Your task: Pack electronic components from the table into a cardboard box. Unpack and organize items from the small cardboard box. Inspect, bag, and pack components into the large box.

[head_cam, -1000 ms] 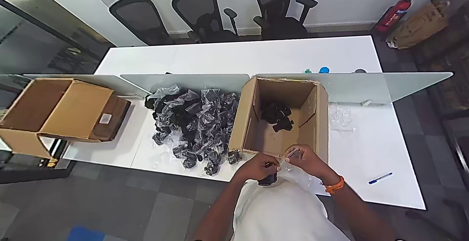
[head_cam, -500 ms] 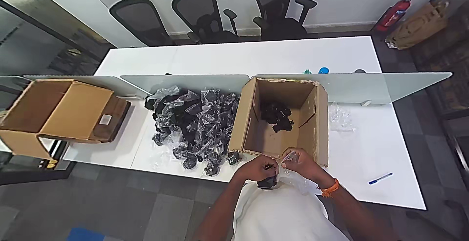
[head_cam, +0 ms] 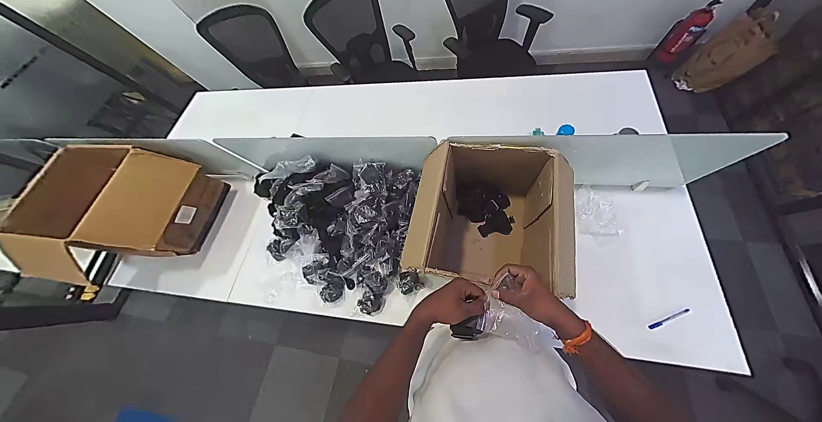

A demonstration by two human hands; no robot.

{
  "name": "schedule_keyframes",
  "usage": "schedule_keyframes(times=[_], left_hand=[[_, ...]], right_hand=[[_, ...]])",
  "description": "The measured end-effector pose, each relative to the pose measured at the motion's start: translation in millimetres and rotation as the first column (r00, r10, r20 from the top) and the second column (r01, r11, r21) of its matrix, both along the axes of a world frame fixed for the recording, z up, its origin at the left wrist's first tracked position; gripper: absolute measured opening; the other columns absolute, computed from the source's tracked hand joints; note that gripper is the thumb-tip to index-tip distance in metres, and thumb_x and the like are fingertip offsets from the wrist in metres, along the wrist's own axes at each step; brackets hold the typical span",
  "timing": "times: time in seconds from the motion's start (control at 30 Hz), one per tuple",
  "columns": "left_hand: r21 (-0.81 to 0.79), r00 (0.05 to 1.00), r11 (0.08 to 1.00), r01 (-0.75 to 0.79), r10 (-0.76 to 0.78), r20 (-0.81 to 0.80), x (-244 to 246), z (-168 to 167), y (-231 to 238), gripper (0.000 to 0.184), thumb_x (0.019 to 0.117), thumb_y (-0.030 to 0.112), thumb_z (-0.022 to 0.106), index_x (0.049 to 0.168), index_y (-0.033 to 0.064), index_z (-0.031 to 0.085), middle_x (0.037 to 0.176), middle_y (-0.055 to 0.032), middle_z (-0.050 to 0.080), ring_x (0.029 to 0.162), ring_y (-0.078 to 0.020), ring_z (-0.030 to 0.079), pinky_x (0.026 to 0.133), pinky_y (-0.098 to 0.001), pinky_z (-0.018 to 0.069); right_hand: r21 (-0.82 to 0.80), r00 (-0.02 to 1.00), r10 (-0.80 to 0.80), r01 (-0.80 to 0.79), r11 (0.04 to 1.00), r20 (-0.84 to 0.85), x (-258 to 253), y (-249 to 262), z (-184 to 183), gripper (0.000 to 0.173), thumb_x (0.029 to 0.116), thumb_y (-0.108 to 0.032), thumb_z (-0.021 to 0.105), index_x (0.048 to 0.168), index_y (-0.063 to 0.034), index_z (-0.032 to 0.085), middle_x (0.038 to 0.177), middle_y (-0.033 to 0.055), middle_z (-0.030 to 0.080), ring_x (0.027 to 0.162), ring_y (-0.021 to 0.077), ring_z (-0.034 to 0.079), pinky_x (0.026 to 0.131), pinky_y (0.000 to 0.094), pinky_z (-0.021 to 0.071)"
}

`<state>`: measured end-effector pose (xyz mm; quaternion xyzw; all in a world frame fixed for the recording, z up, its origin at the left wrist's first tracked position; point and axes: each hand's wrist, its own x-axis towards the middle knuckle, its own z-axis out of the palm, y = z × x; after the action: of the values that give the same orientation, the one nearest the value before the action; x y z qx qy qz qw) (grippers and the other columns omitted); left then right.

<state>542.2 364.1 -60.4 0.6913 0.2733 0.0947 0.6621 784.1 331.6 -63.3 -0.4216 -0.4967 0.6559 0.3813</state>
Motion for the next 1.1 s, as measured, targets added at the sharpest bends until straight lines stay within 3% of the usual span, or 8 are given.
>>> schedule_keyframes(times=[0.17, 0.33, 0.53, 0.63, 0.7, 0.83, 0.97, 1.1], left_hand=[[-0.072, 0.999, 0.997, -0.023, 0.026, 0.031, 6, 2, -6, 0.028, 0.1016, 0.018, 0.058, 0.078, 0.0033, 0.065, 0.063, 0.0012, 0.057, 0.057, -0.005, 0.053, 0.055, -0.0258, 0.045], [-0.071, 0.999, 0.997, -0.034, 0.034, 0.005, 5, 6, -4, 0.025, 0.1013, 0.017, 0.058, 0.082, 0.0031, 0.067, 0.065, 0.0018, 0.059, 0.059, -0.0039, 0.054, 0.058, -0.025, 0.0463], [-0.061, 1.0, 0.998, 0.009, -0.009, 0.005, 1, 4, -1, 0.027, 0.1021, 0.019, 0.057, 0.084, 0.0025, 0.068, 0.065, 0.0007, 0.059, 0.059, -0.0046, 0.054, 0.057, -0.0258, 0.0464], [-0.074, 1.0, 0.997, 0.013, -0.014, -0.012, -4, 4, 2, 0.028, 0.1037, 0.023, 0.057, 0.094, 0.0022, 0.074, 0.073, -0.0006, 0.067, 0.064, -0.0038, 0.06, 0.063, -0.0257, 0.0519], [-0.098, 1.0, 0.995, -0.019, 0.017, -0.024, -9, 4, 4, 0.029, 0.1051, 0.024, 0.056, 0.105, 0.0024, 0.075, 0.086, -0.0027, 0.073, 0.075, -0.0052, 0.067, 0.073, -0.0274, 0.0571], [-0.066, 0.989, 0.99, -0.128, 0.122, -0.077, -12, 9, 4, 0.027, 0.1056, 0.022, 0.056, 0.117, 0.0056, 0.074, 0.101, -0.0035, 0.075, 0.086, -0.006, 0.069, 0.083, -0.0282, 0.0577], [-0.02, 0.976, 0.981, -0.193, 0.19, -0.106, 1, 17, -3, 0.025, 0.1008, 0.026, 0.065, 0.109, 0.0058, 0.076, 0.09, -0.0024, 0.074, 0.075, -0.0059, 0.067, 0.074, -0.0283, 0.0577], [0.026, 0.975, 0.98, -0.197, 0.199, -0.101, 8, 11, -2, 0.026, 0.1018, 0.027, 0.062, 0.098, 0.0042, 0.075, 0.08, -0.0023, 0.071, 0.07, -0.0066, 0.065, 0.07, -0.0287, 0.0562]], right_hand=[[-0.012, 0.999, -0.027, 0.027, 1.0, -0.044, -2, -2, 3, 0.02, 0.084, -0.002, 0.077, 0.1, -0.0023, 0.066, 0.079, 0.004, 0.068, 0.068, 0.0111, 0.064, 0.063, 0.027, 0.0545], [-0.004, 0.998, 0.021, -0.021, 1.0, -0.062, 3, 1, 4, 0.032, 0.0881, -0.003, 0.074, 0.118, 0.0008, 0.063, 0.099, 0.01, 0.071, 0.087, 0.0165, 0.069, 0.079, 0.0322, 0.0593], [0.042, 0.996, -0.047, 0.05, 0.998, -0.078, 9, 6, 9, 0.013, 0.09, -0.003, 0.074, 0.102, -0.0002, 0.069, 0.088, 0.0064, 0.072, 0.076, 0.0124, 0.068, 0.072, 0.029, 0.0589], [0.042, 0.997, -0.051, 0.054, 0.998, -0.06, 10, 8, 8, 0.012, 0.0896, -0.003, 0.074, 0.1, -0.0001, 0.07, 0.087, 0.0058, 0.072, 0.075, 0.0119, 0.068, 0.071, 0.0283, 0.0585], [0.04, 0.997, -0.056, 0.058, 0.997, -0.053, 12, 10, 7, 0.012, 0.0889, -0.002, 0.073, 0.1, -0.0004, 0.069, 0.085, 0.0051, 0.07, 0.074, 0.0113, 0.066, 0.07, 0.0279, 0.0573], [0.038, 0.999, -0.04, 0.041, 0.998, -0.023, 11, 10, 5, 0.014, 0.0876, -0.003, 0.071, 0.101, -0.0026, 0.066, 0.084, 0.0036, 0.068, 0.071, 0.0103, 0.064, 0.065, 0.0269, 0.0556], [0.008, 0.999, -0.018, 0.017, 1.0, 0.035, 0, 9, 4, 0.017, 0.0883, -0.006, 0.073, 0.103, -0.0032, 0.065, 0.08, 0.0033, 0.066, 0.067, 0.0102, 0.062, 0.062, 0.0265, 0.0544], [0.001, 0.997, 0.022, -0.022, 1.0, 0.078, -2, 10, 9, 0.017, 0.0904, -0.011, 0.073, 0.103, -0.004, 0.066, 0.08, 0.0029, 0.068, 0.067, 0.0097, 0.063, 0.063, 0.0256, 0.0546]])
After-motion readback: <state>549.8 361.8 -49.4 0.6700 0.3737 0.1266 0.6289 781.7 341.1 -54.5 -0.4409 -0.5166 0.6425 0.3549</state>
